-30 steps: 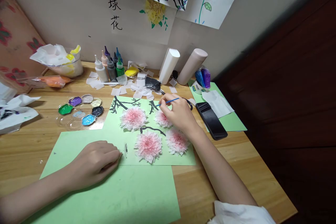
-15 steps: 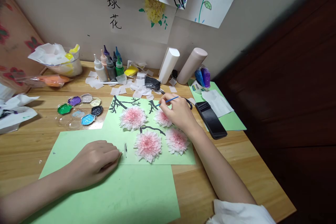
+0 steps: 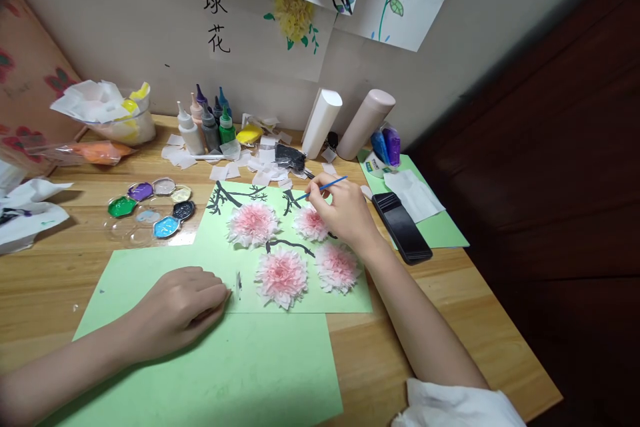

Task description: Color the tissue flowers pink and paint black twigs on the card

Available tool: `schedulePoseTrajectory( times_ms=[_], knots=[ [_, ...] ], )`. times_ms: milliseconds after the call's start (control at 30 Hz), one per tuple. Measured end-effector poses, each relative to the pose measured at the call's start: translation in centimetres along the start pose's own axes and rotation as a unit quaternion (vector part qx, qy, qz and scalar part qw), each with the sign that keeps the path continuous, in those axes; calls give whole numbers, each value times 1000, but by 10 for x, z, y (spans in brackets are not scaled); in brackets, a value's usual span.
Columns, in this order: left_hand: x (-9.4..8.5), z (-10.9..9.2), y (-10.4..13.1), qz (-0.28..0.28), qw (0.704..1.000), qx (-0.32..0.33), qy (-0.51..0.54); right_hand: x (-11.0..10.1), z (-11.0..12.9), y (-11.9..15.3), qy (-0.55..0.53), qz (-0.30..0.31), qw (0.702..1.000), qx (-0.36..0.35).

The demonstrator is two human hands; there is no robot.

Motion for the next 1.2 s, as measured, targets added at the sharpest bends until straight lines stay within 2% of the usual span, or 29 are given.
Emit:
schedulePoseTrajectory(
  times_ms=[233,500,800,1067,1200],
  knots=[
    [1,1,1,-7,1000,2,-5,3,-9,-2,-25,18,999,36],
    [1,0,1,-4,1000,-1,-3,5,-12,-3,-31,22,998,42],
    [0,0,1,-11,1000,0,-4,2,-12,-3,-18,16,999,29],
    [0,0,-2,-11,1000,1,-5,1,-4,-1,7,4,999,-31],
    [0,0,-2,-15,1000,3,-6,4,-5,-1,14,14,999,-34]
  ],
)
Point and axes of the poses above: each hand's wrist, its own y-axis away from the middle knuckle, its own x-axis out of the palm, z = x × y, the point moved 2 cm from there along -y, towards the middle knuckle, and after that the axes turned 8 degrees about -x, right-handed, at the moved point
